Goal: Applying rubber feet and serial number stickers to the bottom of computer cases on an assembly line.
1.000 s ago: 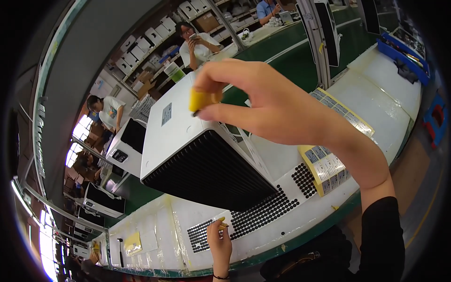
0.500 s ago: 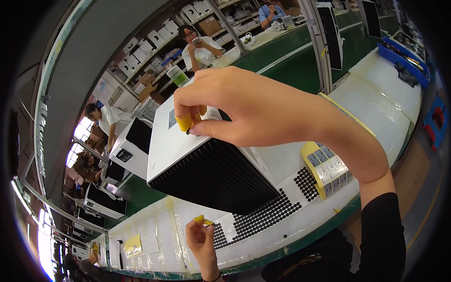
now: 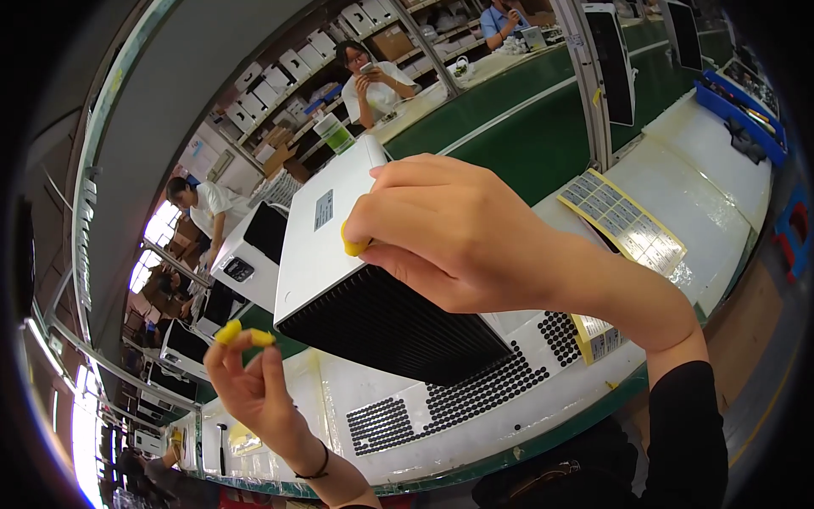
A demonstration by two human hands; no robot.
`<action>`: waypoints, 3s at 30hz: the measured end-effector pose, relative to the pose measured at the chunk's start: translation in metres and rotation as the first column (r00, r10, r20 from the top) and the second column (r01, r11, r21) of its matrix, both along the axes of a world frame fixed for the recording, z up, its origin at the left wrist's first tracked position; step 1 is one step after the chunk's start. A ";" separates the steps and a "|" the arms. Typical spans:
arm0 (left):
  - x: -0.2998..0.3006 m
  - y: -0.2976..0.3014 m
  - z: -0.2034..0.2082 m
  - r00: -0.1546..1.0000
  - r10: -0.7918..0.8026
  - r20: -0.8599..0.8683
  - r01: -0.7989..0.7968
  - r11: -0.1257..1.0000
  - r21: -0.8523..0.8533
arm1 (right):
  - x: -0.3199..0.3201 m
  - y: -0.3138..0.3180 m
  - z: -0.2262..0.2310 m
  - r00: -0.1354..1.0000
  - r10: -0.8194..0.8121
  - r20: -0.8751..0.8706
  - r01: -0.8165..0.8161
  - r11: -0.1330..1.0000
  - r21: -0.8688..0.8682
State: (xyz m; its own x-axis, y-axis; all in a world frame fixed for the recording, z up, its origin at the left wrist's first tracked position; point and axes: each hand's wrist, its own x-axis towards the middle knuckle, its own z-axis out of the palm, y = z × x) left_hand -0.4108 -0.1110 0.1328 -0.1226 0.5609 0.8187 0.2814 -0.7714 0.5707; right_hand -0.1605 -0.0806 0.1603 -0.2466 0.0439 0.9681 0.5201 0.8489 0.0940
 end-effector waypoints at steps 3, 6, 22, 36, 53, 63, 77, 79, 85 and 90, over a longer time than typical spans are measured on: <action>0.001 0.008 0.022 0.994 -0.012 -0.105 0.015 0.999 0.036 | -0.004 -0.009 -0.001 0.996 0.005 -0.090 -0.009 0.999 -0.043; 0.006 0.015 0.033 0.979 -0.001 -0.205 0.006 1.000 0.026 | -0.008 -0.012 -0.009 0.993 0.020 -0.118 -0.031 0.995 -0.099; 0.006 0.026 0.050 0.925 -0.123 -0.360 0.097 0.991 -0.091 | -0.008 -0.014 -0.014 0.991 -0.025 -0.128 0.009 0.992 -0.125; -0.002 0.006 0.018 0.659 0.485 -0.575 -0.235 0.859 0.455 | -0.010 -0.001 0.021 0.929 0.053 -0.366 -0.251 0.817 -0.519; -0.004 0.011 0.016 0.717 0.268 -0.644 0.007 0.921 0.390 | 0.018 0.126 0.027 0.992 -0.056 -0.114 -0.034 0.746 -0.665; 0.002 0.021 0.004 0.792 0.316 -0.522 -0.050 0.886 0.461 | 0.010 0.138 0.040 0.967 -0.214 0.140 0.255 0.767 -0.589; -0.018 0.037 0.024 0.995 -0.082 -0.051 0.087 0.991 0.106 | 0.022 0.122 0.044 0.992 -0.027 0.127 0.120 0.550 -0.826; -0.005 0.049 0.038 0.986 -0.159 -0.038 0.162 0.983 0.081 | 0.019 0.138 0.032 1.000 0.013 0.001 -0.005 0.471 -0.882; -0.004 0.123 0.047 0.967 -0.184 -0.174 0.199 0.977 0.073 | 0.004 0.151 0.024 0.944 0.051 -0.325 -0.325 0.280 -0.903; -0.001 0.154 0.062 0.943 -0.122 -0.308 0.144 0.988 0.050 | -0.007 0.150 0.026 0.879 0.112 -0.463 -0.476 0.251 -0.843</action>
